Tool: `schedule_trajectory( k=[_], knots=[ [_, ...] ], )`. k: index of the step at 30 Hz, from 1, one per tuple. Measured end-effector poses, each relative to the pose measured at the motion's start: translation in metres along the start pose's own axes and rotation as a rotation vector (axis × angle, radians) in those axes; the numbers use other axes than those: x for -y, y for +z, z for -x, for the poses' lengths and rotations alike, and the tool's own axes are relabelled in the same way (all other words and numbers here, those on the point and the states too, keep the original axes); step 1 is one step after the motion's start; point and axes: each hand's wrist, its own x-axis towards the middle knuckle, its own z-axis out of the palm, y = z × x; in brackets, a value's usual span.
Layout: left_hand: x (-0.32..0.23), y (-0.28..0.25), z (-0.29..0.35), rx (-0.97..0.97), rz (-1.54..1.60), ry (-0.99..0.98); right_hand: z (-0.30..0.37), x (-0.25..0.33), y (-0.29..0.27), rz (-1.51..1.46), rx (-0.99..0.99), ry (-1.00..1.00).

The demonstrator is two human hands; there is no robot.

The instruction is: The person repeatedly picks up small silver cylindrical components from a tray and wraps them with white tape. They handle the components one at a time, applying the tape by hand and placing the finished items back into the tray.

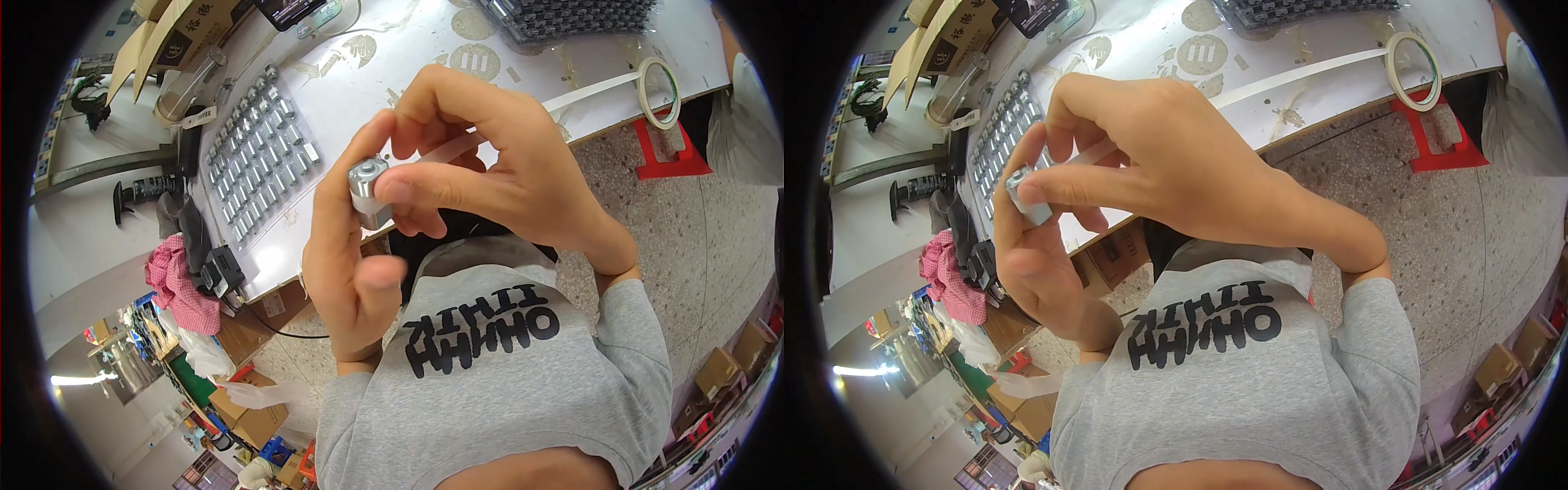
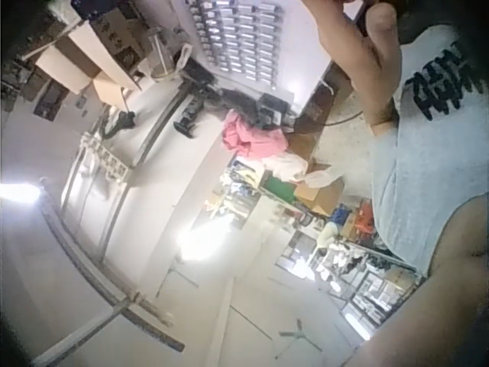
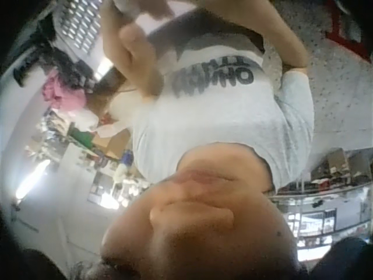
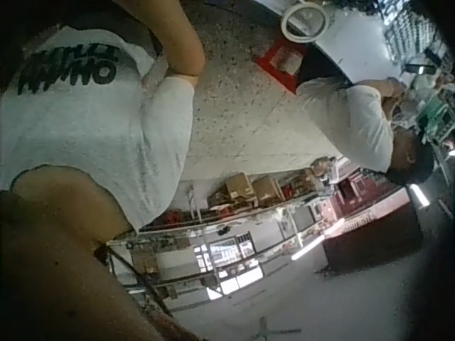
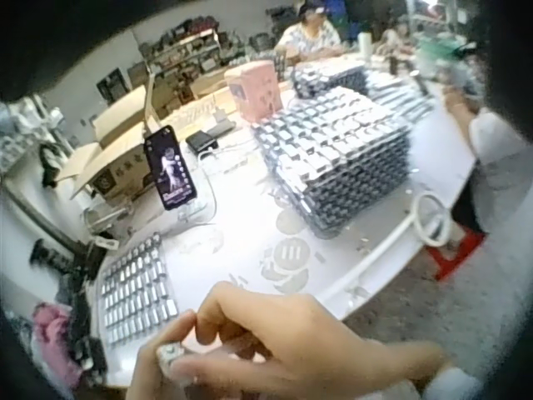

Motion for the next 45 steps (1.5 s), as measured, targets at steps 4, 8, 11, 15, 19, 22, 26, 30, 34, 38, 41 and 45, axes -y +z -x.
schedule_trajectory(
  k=[4,8,11,15,19,22,26,30,34,38,41,45],
  knots=[
    [-0.01,0.002,-0.003,-0.036,-0.117,-0.149,0.001,-0.002,0.002,-0.188,0.036,0.011],
    [-0.009,0.006,0.001,-0.067,0.171,-0.157,0.005,0.006,-0.003,-0.275,0.092,0.068],
    [-0.007,0.017,0.001,-0.195,0.189,-0.127,0.008,0.004,-0.005,-0.21,0.082,-0.016],
    [0.0,0.012,0.004,-0.185,0.145,-0.098,0.01,0.012,-0.009,-0.184,0.09,-0.017],
    [0.002,0.006,0.003,-0.17,0.169,0.0,0.013,0.019,-0.009,-0.026,0.092,-0.106],
    [0.006,0.013,0.001,-0.261,0.454,0.039,0.017,0.02,-0.008,0.092,0.091,-0.237],
    [0.011,0.013,0.0,-0.225,0.521,0.104,0.018,0.029,-0.006,0.214,0.152,-0.236],
    [0.021,0.01,-0.003,-0.152,0.537,0.215,0.019,0.03,-0.001,0.225,0.113,-0.256],
    [0.014,0.016,-0.001,-0.232,0.516,0.182,0.022,0.024,0.003,0.042,0.019,-0.253],
    [-0.004,0.025,0.001,-0.405,0.449,-0.009,0.022,0.023,0.002,-0.115,0.069,-0.188],
    [0.008,0.023,0.005,-0.303,0.643,0.085,0.021,0.024,0.002,-0.224,0.097,-0.118],
    [0.005,0.025,0.006,-0.225,0.813,0.086,0.022,0.028,0.005,-0.331,0.08,0.02]
  ],
)
